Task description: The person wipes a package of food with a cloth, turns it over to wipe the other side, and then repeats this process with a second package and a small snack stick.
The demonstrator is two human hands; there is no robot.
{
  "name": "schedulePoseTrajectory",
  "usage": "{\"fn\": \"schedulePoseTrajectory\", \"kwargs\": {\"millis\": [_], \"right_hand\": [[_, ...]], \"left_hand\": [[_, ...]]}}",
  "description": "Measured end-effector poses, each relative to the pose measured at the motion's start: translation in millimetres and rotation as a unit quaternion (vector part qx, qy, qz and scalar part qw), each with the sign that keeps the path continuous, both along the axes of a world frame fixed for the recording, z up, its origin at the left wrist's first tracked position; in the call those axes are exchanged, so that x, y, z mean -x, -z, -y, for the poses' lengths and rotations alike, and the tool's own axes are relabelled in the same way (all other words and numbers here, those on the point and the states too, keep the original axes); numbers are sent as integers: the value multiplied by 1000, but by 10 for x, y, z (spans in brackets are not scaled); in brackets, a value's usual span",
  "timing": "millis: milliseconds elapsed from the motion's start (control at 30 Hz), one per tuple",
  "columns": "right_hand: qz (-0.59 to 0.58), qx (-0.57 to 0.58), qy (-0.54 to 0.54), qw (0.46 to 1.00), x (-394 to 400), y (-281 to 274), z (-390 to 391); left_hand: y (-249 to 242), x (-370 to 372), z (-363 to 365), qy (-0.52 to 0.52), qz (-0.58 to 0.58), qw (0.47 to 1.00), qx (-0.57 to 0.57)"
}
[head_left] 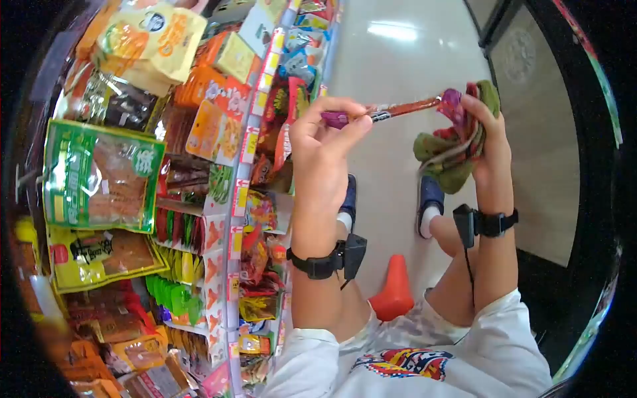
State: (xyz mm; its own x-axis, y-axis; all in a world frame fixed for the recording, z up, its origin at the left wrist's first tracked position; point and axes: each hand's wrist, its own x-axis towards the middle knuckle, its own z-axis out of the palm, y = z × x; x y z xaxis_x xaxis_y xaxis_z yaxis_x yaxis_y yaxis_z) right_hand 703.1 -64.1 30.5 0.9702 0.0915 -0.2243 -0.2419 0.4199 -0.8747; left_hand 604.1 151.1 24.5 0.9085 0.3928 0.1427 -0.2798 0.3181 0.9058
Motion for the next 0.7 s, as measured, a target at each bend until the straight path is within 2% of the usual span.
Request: {"fn": "schedulePoseTrajectory", "kwargs": {"millis": [100,267,400,633,700], "right_hand": [[-1,-39,41,998,-122,102,98],[14,-82,29,996,-250,291,221],[-25,-71,52,996,-202,237,184],[-100,-17,2,995,-153,300,62],[-110,-26,-51,992,-57,231,-10]], "left_hand": [[-67,5,108,50,-62,997,10],[14,-49,190,68,-88,994,-14],[63,-40,222,7,-73,997,39],[32,-111,211,-51,7,991,123],[52,-143,230,-69,9,988,137]]}}
